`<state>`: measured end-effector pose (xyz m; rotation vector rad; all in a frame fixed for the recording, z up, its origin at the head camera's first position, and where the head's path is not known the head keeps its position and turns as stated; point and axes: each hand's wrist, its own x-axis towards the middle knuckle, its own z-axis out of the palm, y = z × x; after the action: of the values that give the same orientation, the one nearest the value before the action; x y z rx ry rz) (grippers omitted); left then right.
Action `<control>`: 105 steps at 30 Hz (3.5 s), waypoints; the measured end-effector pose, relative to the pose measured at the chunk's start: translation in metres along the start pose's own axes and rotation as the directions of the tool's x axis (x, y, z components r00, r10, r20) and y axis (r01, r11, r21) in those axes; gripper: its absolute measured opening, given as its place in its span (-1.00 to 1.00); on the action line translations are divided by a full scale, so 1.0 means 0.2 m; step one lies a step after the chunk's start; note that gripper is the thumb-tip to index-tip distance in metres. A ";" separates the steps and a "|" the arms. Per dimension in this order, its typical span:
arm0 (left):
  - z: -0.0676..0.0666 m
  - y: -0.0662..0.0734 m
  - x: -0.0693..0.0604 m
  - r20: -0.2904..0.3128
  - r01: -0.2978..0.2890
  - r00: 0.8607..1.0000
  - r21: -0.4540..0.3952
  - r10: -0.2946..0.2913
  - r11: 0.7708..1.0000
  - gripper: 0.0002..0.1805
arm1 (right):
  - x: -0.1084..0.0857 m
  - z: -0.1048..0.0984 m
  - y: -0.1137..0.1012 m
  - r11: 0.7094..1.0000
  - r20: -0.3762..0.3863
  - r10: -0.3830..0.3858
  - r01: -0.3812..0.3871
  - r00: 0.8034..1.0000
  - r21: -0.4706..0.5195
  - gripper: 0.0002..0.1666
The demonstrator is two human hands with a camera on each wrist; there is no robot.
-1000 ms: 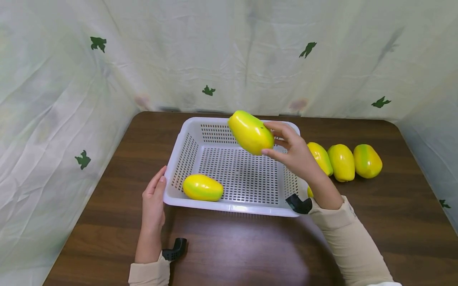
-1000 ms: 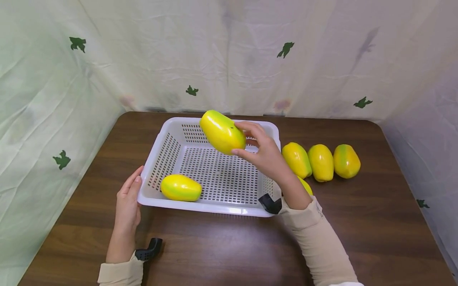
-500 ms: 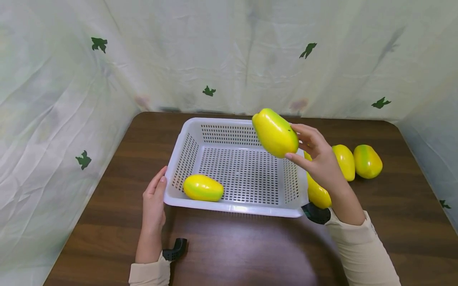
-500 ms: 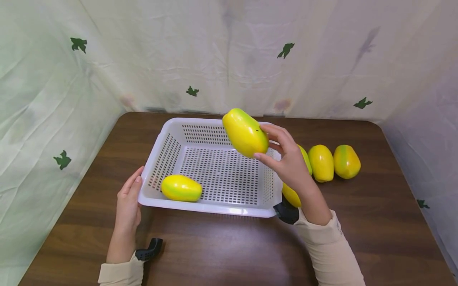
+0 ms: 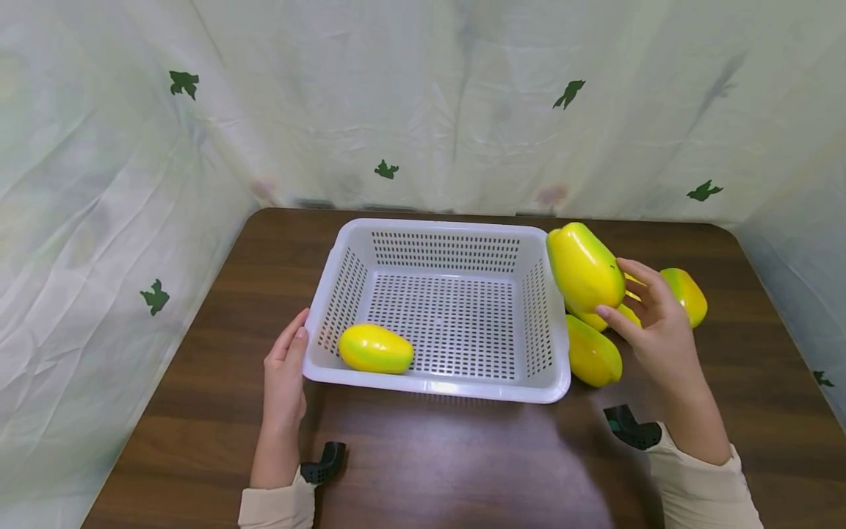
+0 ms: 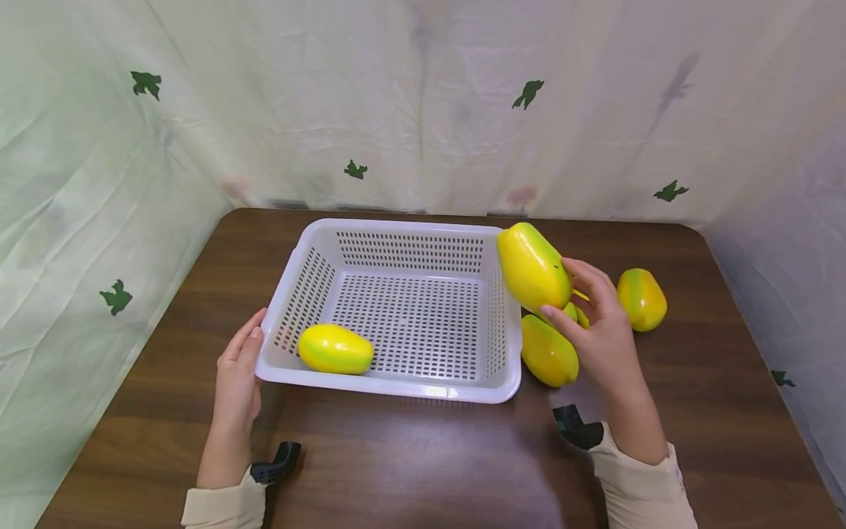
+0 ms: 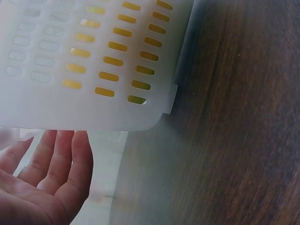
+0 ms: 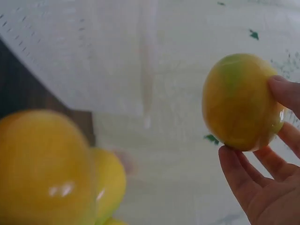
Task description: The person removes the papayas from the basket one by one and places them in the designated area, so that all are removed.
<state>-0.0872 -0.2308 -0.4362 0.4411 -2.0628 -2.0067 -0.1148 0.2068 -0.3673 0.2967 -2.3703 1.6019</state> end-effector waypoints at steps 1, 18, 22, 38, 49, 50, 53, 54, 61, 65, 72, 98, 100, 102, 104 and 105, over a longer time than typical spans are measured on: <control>0.00 0.00 0.00 0.000 -0.001 1.000 -0.002 0.001 1.000 -0.54 | -0.01 -0.01 0.02 1.000 -0.014 0.001 -0.001 1.000 -0.016 -0.23; -0.01 0.00 0.00 0.000 0.006 1.000 0.001 -0.006 1.000 -0.54 | -0.27 -0.13 0.28 0.987 -0.135 0.067 -0.086 0.989 -0.138 -0.24; -0.01 -0.01 0.00 0.000 -0.001 1.000 0.002 0.001 1.000 -0.54 | -0.33 -0.15 0.33 0.983 -0.161 0.077 -0.102 0.984 -0.154 -0.25; 0.00 -0.01 0.01 -0.005 -0.005 1.000 -0.003 0.005 1.000 -0.58 | -0.50 -0.21 0.63 0.951 -0.173 0.162 -0.200 0.972 -0.236 -0.26; 0.00 0.01 0.00 0.014 -0.002 1.000 -0.028 0.002 1.000 -0.53 | -0.53 -0.13 0.42 0.923 -0.129 0.260 -0.286 0.957 -0.257 -0.30; 0.00 0.01 0.00 0.015 -0.004 1.000 -0.034 0.004 0.999 -0.53 | -0.53 -0.13 0.42 0.920 -0.122 0.268 -0.291 0.956 -0.263 -0.30; 0.00 0.01 0.00 0.014 -0.002 1.000 -0.039 0.002 0.999 -0.54 | -0.52 -0.13 0.43 0.916 -0.102 0.282 -0.300 0.954 -0.266 -0.30; 0.00 0.01 0.00 0.014 -0.002 1.000 -0.039 0.003 0.999 -0.54 | -0.52 -0.13 0.43 0.917 -0.097 0.285 -0.301 0.954 -0.262 -0.30; 0.00 0.00 0.00 0.008 -0.003 1.000 -0.032 0.003 0.999 -0.56 | -0.50 -0.12 0.43 0.915 -0.081 0.305 -0.316 0.949 -0.250 -0.26; 0.00 0.00 0.00 0.004 -0.003 1.000 -0.026 0.003 1.000 -0.55 | -0.50 -0.12 0.42 0.917 -0.091 0.302 -0.316 0.949 -0.245 -0.25; 0.00 0.00 0.00 0.001 0.000 1.000 -0.019 0.000 1.000 -0.52 | -0.47 -0.12 0.38 0.927 -0.160 0.266 -0.298 0.951 -0.227 -0.30; 0.00 0.00 0.00 0.006 -0.021 1.000 -0.022 0.022 1.000 -0.57 | -0.26 -0.13 0.14 0.976 -0.225 0.110 -0.148 0.968 -0.160 -0.31; 0.00 0.00 0.00 0.006 -0.021 1.000 -0.020 0.021 1.000 -0.57 | -0.24 -0.13 0.13 0.980 -0.216 0.085 -0.122 0.973 -0.160 -0.30; 0.00 0.00 0.00 0.004 -0.020 1.000 -0.016 0.020 1.000 -0.57 | -0.21 -0.12 0.11 0.981 -0.204 0.058 -0.094 0.977 -0.168 -0.30; 0.00 -0.01 0.00 0.004 -0.021 1.000 -0.015 0.021 1.000 -0.55 | -0.19 -0.12 0.09 0.983 -0.189 0.039 -0.071 0.981 -0.167 -0.30; 0.00 -0.01 0.00 0.004 -0.022 1.000 -0.013 0.022 1.000 -0.54 | -0.18 -0.11 0.08 0.984 -0.181 0.033 -0.064 0.983 -0.167 -0.30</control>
<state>-0.0868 -0.2305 -0.4374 0.4105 -2.0463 -2.0094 -0.0833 0.2346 -0.3857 0.0577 -2.3730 1.3687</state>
